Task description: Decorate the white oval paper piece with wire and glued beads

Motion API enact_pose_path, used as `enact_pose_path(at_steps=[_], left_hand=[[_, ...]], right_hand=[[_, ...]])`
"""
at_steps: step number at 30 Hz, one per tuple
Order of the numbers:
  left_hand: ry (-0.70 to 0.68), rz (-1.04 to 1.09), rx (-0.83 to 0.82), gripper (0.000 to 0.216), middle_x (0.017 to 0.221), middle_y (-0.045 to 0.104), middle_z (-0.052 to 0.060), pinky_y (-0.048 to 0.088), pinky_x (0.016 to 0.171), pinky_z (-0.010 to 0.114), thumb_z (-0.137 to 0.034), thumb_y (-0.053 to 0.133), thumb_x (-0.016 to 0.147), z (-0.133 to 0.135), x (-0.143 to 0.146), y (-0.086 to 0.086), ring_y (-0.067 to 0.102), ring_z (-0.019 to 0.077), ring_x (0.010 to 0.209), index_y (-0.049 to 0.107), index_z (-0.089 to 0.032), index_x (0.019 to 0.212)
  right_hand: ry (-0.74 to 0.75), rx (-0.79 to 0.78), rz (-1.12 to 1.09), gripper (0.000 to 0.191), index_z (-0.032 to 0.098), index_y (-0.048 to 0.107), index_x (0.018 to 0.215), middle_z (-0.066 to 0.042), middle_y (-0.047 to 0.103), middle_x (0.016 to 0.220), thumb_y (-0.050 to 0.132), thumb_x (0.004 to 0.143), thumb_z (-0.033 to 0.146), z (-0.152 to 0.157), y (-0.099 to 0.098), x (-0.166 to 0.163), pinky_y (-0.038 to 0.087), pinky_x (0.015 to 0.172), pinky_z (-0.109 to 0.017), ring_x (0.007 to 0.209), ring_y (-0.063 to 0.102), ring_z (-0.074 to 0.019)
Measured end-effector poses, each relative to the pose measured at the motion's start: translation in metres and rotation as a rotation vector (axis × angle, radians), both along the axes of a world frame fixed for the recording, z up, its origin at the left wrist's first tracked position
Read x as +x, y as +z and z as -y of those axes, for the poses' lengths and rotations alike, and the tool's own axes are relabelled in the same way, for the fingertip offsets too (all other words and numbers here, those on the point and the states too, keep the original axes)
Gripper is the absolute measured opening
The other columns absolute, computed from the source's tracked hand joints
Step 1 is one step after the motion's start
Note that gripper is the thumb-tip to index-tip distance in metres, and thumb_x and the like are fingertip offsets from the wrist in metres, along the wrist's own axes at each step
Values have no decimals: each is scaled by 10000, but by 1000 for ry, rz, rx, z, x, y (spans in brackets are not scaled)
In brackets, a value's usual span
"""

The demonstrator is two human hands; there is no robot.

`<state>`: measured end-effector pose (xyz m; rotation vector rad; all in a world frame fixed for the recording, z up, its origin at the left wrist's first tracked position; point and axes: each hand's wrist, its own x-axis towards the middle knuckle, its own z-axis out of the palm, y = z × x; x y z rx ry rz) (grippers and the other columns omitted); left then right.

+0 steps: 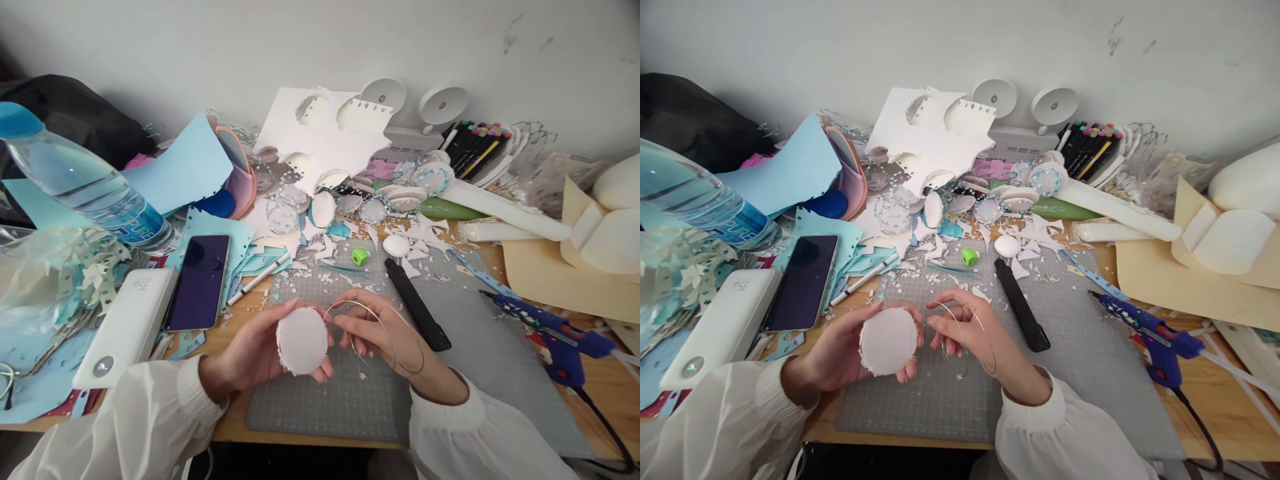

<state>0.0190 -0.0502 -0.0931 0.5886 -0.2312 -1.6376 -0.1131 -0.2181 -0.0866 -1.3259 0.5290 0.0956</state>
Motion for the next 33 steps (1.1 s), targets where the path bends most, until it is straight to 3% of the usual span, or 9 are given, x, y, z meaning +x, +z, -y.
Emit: enact_pose_path(at_steps=[7,10,17,20,23,26,28,30,33], left_hand=[[-64,-5,-25,580,1026,660,138,561,609,291,-613,470,901,-1,1,1,713,242,746,623,-104,1132],[-92,8,-23,591,963,657,134,549,556,266,-621,481,885,0,3,3,695,220,701,652,-78,1043],[-56,-21,-6,547,821,623,70,515,498,227,-631,527,864,0,4,2,664,175,605,649,-101,921],[-55,-14,1,554,800,606,58,508,489,221,-641,524,863,0,3,1,653,165,589,647,-104,912],[-59,1,7,562,787,590,49,506,483,221,-651,512,865,1,3,1,646,161,580,645,-108,917],[-59,13,9,562,778,579,45,492,472,211,-651,509,866,0,3,1,636,154,572,645,-108,914],[-60,17,10,561,768,570,41,477,461,204,-648,505,870,0,3,1,626,148,565,644,-106,910],[-66,18,10,562,763,564,40,472,463,204,-646,496,875,-1,3,1,621,147,566,644,-105,912],[-76,15,22,575,783,588,59,504,533,233,-646,494,876,-1,2,1,641,171,627,653,-96,929]], right_hand=[[3,-63,-44,398,190,615,973,49,612,515,744,733,481,2,5,2,317,372,-190,382,477,-80],[16,-69,-60,399,188,609,968,38,632,532,745,740,484,1,5,2,329,381,-190,392,484,-79],[22,118,30,311,190,643,860,-10,691,710,703,807,490,4,2,-3,400,453,-192,493,533,-69],[82,-32,101,252,195,691,787,-20,694,774,697,828,444,8,1,-4,461,541,-219,589,571,-92],[114,-159,150,177,223,723,870,-17,701,810,709,823,393,9,3,-5,491,595,-246,655,605,-120],[61,-179,189,183,241,710,934,-16,718,806,718,811,377,8,6,-4,487,596,-254,705,636,-144],[34,-215,226,160,229,716,855,-25,721,785,710,815,384,8,7,-3,488,614,-262,719,636,-150],[17,-226,249,185,219,712,791,-25,713,730,696,825,400,8,7,-3,490,616,-271,681,630,-148],[-7,-190,226,198,217,709,849,-6,690,623,691,828,414,8,7,-4,476,568,-266,580,608,-138]])
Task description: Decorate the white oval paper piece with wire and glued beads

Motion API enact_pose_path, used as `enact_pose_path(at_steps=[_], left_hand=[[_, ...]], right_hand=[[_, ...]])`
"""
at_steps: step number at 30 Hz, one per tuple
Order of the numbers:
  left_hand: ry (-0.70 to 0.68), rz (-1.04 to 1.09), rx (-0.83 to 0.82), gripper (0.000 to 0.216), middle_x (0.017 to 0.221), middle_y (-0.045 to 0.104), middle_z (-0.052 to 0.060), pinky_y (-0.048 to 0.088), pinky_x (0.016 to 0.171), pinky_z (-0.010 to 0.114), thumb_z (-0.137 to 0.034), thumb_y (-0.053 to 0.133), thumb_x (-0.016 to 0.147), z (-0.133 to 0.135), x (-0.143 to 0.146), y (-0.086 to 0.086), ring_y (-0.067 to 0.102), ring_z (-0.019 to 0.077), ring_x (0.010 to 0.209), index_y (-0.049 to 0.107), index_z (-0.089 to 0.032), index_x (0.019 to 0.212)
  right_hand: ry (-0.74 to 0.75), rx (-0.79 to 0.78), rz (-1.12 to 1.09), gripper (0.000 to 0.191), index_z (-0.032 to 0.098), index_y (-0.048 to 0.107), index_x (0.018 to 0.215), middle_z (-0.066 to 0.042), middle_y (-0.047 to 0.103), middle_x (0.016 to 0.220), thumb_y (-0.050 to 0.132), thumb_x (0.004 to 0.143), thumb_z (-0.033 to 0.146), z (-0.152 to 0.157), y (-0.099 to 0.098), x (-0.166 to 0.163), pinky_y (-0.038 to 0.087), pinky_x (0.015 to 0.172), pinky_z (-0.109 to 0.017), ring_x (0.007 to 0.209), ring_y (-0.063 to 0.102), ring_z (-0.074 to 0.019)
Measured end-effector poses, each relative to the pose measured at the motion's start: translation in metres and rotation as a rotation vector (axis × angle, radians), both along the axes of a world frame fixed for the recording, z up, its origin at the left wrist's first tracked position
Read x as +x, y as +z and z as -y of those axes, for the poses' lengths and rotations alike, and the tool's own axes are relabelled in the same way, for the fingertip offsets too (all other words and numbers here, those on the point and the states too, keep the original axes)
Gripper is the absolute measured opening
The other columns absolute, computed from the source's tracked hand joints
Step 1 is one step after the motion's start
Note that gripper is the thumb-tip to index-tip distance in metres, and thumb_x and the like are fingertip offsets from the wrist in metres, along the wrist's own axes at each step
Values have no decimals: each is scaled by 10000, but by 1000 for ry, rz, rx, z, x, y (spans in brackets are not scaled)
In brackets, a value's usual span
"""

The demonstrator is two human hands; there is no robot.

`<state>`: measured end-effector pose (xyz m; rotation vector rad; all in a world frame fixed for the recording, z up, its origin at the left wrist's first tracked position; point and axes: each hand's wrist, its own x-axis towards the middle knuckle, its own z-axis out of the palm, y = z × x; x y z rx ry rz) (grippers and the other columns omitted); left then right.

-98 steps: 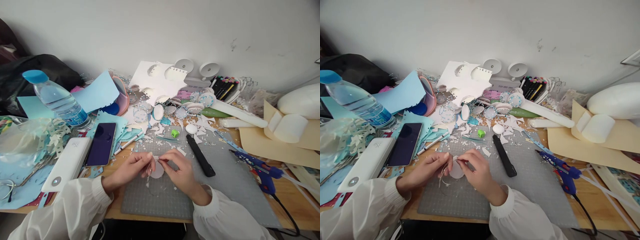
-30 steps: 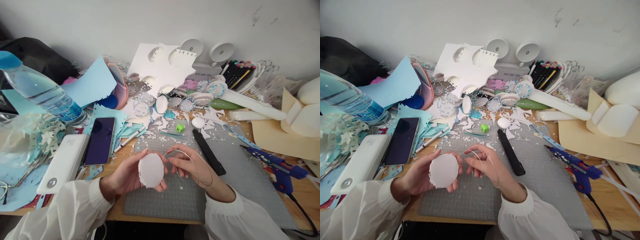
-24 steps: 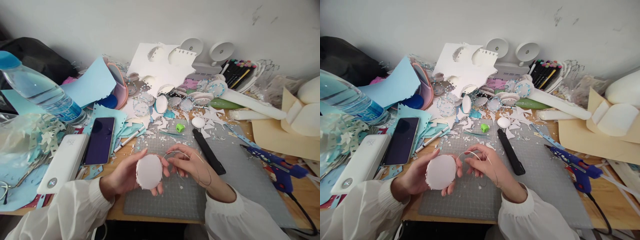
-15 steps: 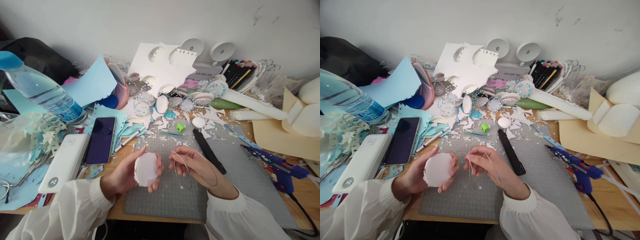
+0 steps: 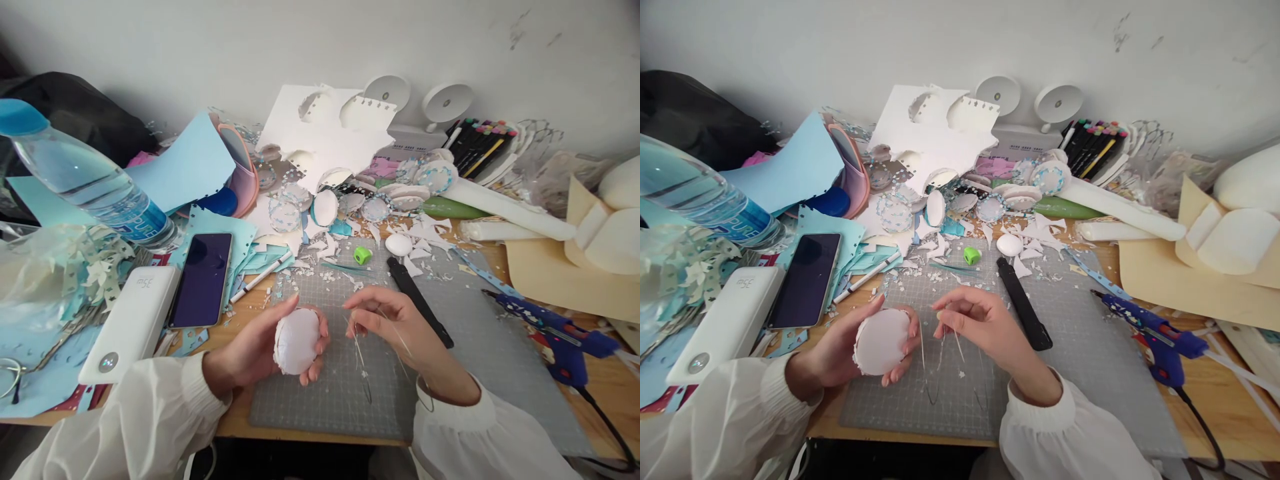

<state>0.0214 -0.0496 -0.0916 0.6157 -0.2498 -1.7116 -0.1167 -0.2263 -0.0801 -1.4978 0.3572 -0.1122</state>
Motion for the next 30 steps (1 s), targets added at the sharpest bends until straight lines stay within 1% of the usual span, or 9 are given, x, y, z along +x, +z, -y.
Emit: enact_pose_path(at_steps=[2,4,8,11,15,20,24,28,30], left_hand=[[-1,19,18,595,822,632,93,527,649,265,-646,505,872,0,-1,1,663,197,714,666,-78,949],[-8,33,34,616,882,672,126,515,745,276,-643,519,870,0,-1,1,674,212,788,678,-60,991],[-35,-46,42,626,989,704,140,501,802,286,-624,523,882,-1,0,0,679,218,850,679,-62,1110],[-31,-81,36,645,1041,710,152,500,845,304,-620,490,904,-2,0,-2,677,228,899,674,-54,1153],[-35,-91,43,655,1040,722,153,508,842,303,-626,465,915,-3,1,-4,684,231,905,685,-56,1152],[-28,-78,55,645,1022,730,149,517,832,296,-625,476,913,-3,1,-4,691,223,890,696,-62,1138],[-24,-69,53,635,1020,730,150,519,836,307,-623,493,906,-2,1,-3,691,229,886,696,-66,1132],[-21,-41,46,609,1026,728,150,515,841,313,-609,499,911,-1,0,-3,692,231,891,695,-78,1133],[-17,-15,36,594,1031,725,148,515,826,301,-604,508,912,-1,0,-3,693,226,895,693,-87,1138]], right_hand=[[-32,-1,-19,194,213,709,862,-3,685,599,705,818,402,-1,0,0,463,549,-252,554,598,-129],[-66,-16,-33,176,210,716,832,-5,682,595,717,809,385,-1,1,0,457,546,-241,556,599,-123],[-111,-17,-35,138,218,732,800,-1,680,615,737,789,355,-3,1,0,464,541,-231,563,619,-120],[-126,-26,-27,111,219,740,785,2,676,637,743,781,330,-5,1,0,486,542,-230,570,642,-122],[-166,-74,-2,102,218,746,781,2,678,648,748,770,319,-6,1,1,509,543,-239,565,651,-128],[-207,-173,1,124,212,746,799,-8,684,627,719,789,333,-7,3,0,475,498,-240,564,654,-143],[-252,-237,27,91,215,736,783,-3,689,632,696,802,294,-7,3,1,481,512,-234,563,647,-133],[-283,-299,68,75,220,733,783,10,681,603,683,814,266,-9,-1,1,475,486,-225,531,623,-124],[-312,-354,114,63,218,738,803,3,706,651,679,817,238,-12,-4,1,487,491,-231,524,623,-122]])
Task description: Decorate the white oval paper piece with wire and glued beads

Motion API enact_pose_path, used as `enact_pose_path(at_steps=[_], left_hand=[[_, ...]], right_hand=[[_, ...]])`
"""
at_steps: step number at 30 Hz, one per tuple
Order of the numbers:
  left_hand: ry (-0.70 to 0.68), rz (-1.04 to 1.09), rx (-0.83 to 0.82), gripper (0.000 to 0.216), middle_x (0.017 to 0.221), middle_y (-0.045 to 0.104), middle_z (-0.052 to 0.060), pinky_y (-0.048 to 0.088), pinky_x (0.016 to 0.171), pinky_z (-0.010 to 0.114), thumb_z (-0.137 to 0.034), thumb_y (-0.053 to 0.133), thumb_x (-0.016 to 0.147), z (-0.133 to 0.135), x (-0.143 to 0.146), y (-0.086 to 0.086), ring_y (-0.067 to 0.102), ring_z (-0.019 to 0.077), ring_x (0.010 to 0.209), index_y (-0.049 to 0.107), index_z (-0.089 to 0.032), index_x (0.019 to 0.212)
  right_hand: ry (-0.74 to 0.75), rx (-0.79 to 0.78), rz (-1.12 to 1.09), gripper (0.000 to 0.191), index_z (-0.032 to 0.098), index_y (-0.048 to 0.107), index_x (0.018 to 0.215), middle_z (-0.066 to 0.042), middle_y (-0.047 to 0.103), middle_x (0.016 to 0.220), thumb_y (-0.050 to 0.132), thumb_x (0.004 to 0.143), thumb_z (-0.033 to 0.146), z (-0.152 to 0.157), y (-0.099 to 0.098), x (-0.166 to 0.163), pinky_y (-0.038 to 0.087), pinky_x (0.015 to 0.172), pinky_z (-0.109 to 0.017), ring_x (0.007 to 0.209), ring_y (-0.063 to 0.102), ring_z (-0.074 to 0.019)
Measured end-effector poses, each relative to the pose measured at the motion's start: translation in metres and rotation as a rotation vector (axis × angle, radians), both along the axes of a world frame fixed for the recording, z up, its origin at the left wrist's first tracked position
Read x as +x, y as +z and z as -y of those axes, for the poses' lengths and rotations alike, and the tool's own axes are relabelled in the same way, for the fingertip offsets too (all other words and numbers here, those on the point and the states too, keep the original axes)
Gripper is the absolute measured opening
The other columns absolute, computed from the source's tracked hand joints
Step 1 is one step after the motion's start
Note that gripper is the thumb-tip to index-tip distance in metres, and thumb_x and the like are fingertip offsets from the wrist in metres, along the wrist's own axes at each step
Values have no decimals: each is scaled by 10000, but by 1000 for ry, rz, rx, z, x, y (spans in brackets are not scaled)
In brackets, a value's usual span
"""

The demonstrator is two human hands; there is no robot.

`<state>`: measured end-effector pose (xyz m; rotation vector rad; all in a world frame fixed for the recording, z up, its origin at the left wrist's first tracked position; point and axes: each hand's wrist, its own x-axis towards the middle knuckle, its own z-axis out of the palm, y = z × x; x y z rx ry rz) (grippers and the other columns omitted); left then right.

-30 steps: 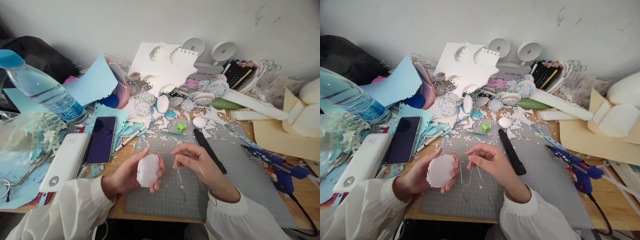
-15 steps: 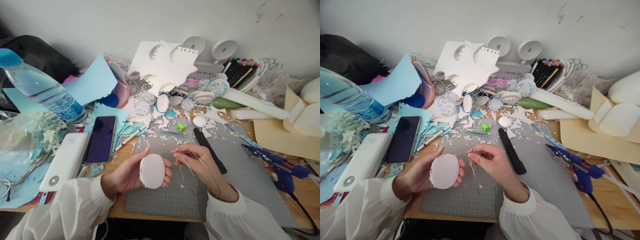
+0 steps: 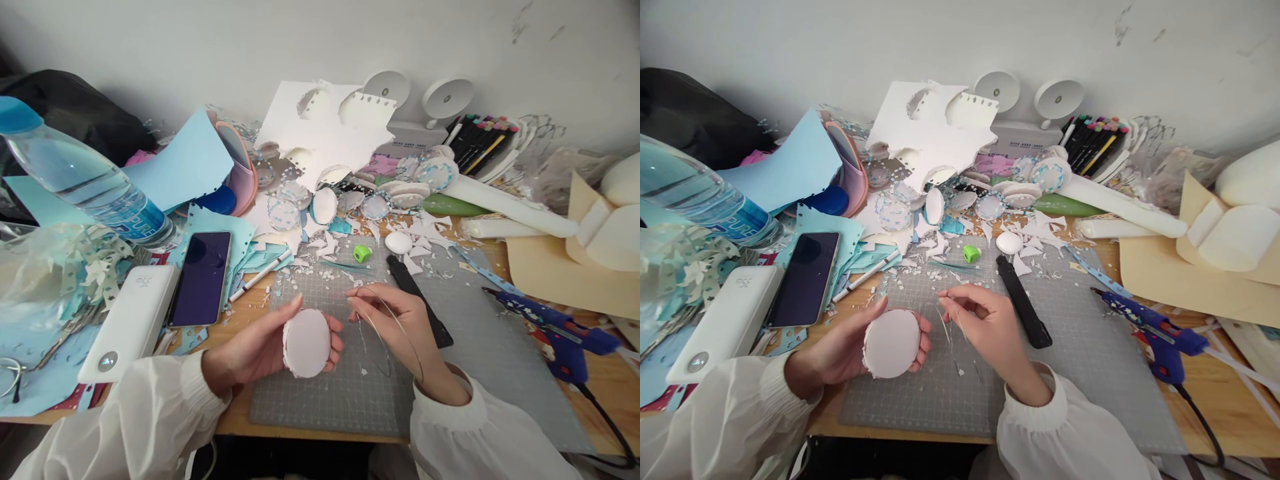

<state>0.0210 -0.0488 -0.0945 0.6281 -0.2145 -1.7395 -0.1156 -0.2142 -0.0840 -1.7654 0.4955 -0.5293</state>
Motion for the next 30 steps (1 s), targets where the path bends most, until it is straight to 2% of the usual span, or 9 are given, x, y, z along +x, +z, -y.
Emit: enact_pose_path(at_steps=[3,8,15,18,21,24,27,30], left_hand=[[31,65,-28,535,1031,722,146,519,806,294,-569,547,910,0,-2,-1,694,223,903,693,-108,1138],[135,165,-87,424,988,723,138,531,765,302,-465,656,879,1,-7,-4,693,224,879,672,-144,1155],[164,162,-88,368,999,723,122,537,811,293,-403,668,890,0,-9,-9,695,202,901,684,-134,1140],[160,163,-77,329,984,729,108,541,803,285,-378,665,895,0,-9,-8,699,193,894,690,-146,1128],[162,160,-59,326,959,733,109,542,777,285,-378,678,880,2,-9,-6,704,201,868,693,-139,1101],[179,189,-60,353,965,729,129,541,729,292,-399,685,859,3,-8,-4,703,226,854,687,-123,1079],[220,228,-81,387,989,718,143,537,695,299,-422,687,842,2,-8,-3,695,249,863,675,-124,1088],[269,252,-95,385,1009,715,143,536,707,307,-414,692,834,2,-7,-4,692,257,877,672,-136,1100]], right_hand=[[-32,-170,88,105,206,750,865,-20,734,739,654,835,176,-8,-5,0,512,541,-253,557,624,-124],[-38,-443,197,184,189,750,932,-16,702,685,620,852,87,-21,-8,4,486,551,-257,568,572,-120],[-34,-598,226,215,192,728,988,-27,718,720,595,874,69,-27,-14,4,482,584,-293,591,574,-135],[-34,-612,202,231,218,727,1005,-20,710,702,579,884,90,-29,-14,4,485,586,-311,585,580,-148],[-46,-553,149,216,240,728,982,-18,684,670,563,897,131,-29,-11,3,484,578,-319,587,582,-161],[-75,-415,134,173,242,709,956,-18,671,693,563,904,164,-28,-8,2,482,591,-312,614,583,-161],[-56,-174,142,108,239,674,938,-20,659,762,570,914,218,-25,-9,-1,487,624,-295,668,599,-156],[39,156,186,134,236,645,939,-29,643,807,538,939,317,-21,-10,-2,491,643,-292,720,606,-164]])
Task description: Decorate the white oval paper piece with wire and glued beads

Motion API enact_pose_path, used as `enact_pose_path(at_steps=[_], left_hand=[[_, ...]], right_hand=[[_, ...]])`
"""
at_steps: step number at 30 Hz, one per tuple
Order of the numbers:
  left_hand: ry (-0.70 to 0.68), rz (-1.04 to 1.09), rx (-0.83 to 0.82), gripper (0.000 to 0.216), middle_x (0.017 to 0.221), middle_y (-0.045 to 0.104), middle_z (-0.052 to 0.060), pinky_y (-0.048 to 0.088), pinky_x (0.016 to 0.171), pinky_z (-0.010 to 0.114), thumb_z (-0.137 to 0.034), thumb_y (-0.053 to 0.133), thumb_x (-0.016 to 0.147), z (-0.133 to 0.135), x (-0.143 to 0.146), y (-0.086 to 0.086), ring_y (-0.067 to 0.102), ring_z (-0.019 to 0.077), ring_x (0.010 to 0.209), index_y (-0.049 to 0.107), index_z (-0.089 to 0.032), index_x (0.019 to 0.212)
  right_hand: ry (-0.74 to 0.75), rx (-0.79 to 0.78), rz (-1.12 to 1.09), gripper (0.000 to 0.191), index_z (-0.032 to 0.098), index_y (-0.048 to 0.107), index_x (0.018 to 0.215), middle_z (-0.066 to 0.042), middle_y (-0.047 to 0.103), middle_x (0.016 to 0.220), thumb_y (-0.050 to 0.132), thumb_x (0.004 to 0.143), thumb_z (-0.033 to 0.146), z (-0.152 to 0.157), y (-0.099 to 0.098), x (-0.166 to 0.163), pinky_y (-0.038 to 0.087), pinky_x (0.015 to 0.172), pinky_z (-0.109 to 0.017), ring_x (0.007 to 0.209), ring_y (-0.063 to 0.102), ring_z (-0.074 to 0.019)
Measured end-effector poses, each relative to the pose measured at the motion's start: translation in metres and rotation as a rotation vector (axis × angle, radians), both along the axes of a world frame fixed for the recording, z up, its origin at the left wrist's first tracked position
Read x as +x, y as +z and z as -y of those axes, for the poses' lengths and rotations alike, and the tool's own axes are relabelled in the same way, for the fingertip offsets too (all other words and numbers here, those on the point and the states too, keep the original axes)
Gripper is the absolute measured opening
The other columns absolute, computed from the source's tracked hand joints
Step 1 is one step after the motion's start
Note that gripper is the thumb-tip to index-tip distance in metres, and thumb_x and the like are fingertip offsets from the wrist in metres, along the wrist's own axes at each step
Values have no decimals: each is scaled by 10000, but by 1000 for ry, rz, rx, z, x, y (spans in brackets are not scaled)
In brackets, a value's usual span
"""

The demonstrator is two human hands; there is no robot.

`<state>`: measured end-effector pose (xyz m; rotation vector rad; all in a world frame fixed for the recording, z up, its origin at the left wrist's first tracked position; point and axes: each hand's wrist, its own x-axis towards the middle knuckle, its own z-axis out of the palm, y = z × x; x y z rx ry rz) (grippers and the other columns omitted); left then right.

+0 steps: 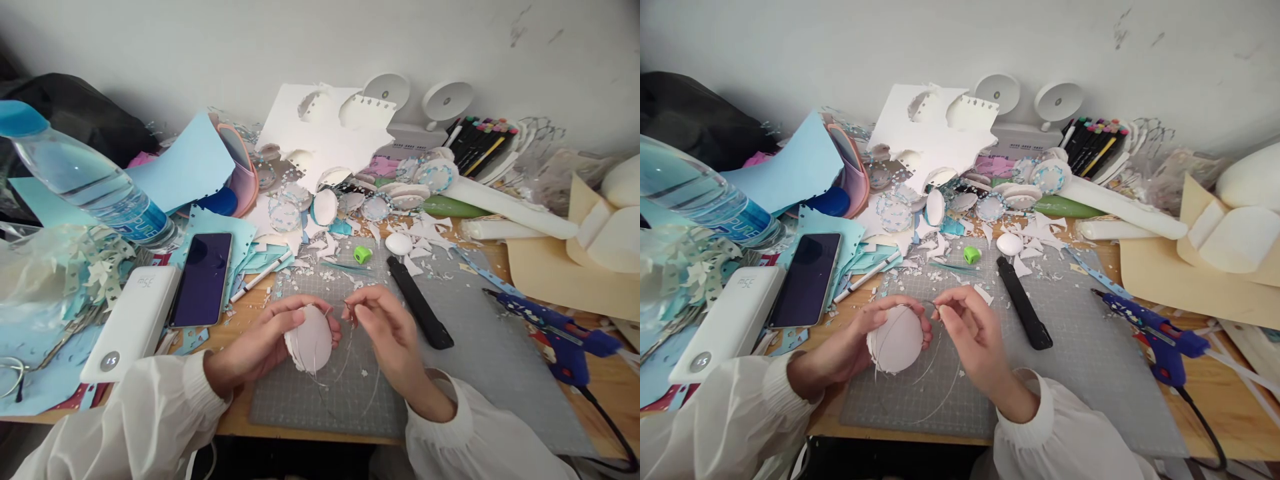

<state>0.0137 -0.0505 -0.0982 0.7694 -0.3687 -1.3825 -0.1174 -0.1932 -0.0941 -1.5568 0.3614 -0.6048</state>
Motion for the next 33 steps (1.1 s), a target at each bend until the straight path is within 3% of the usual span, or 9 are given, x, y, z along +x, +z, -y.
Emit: enact_pose_path(at_steps=[4,8,12,15,23,33], left_hand=[[100,32,-43,388,992,721,134,533,716,298,-431,701,822,0,0,1,689,256,886,678,-146,1084],[233,47,-33,387,1049,725,126,547,702,295,-443,701,826,1,2,4,697,266,912,681,-172,1102],[363,59,-17,388,1065,735,112,549,818,316,-431,741,801,2,5,5,692,270,996,694,-178,1092],[383,71,-17,405,1121,722,113,542,861,319,-424,747,803,2,6,4,679,269,1052,685,-183,1122],[261,39,-63,403,1164,712,119,539,844,327,-383,727,838,-2,6,1,674,274,1079,644,-230,1202],[181,10,-107,333,1124,729,115,543,800,284,-419,718,842,-2,6,8,701,248,1019,679,-207,1095]], right_hand=[[99,394,80,294,222,638,927,-55,649,832,483,915,471,4,2,5,489,636,-305,731,590,-178],[77,561,2,385,207,630,880,-59,646,804,451,889,547,7,2,9,489,620,-305,687,579,-174],[219,513,-187,297,187,623,784,-35,634,715,589,862,472,4,-3,7,442,560,-263,608,544,-135],[352,446,-218,284,187,614,790,-6,616,665,614,882,456,0,-5,4,424,553,-241,578,517,-107],[304,308,-166,229,209,580,787,36,564,618,643,885,407,1,-3,1,410,534,-232,551,479,-96],[313,207,-210,310,212,532,703,36,514,588,642,855,458,-2,4,1,381,505,-240,526,450,-100]])
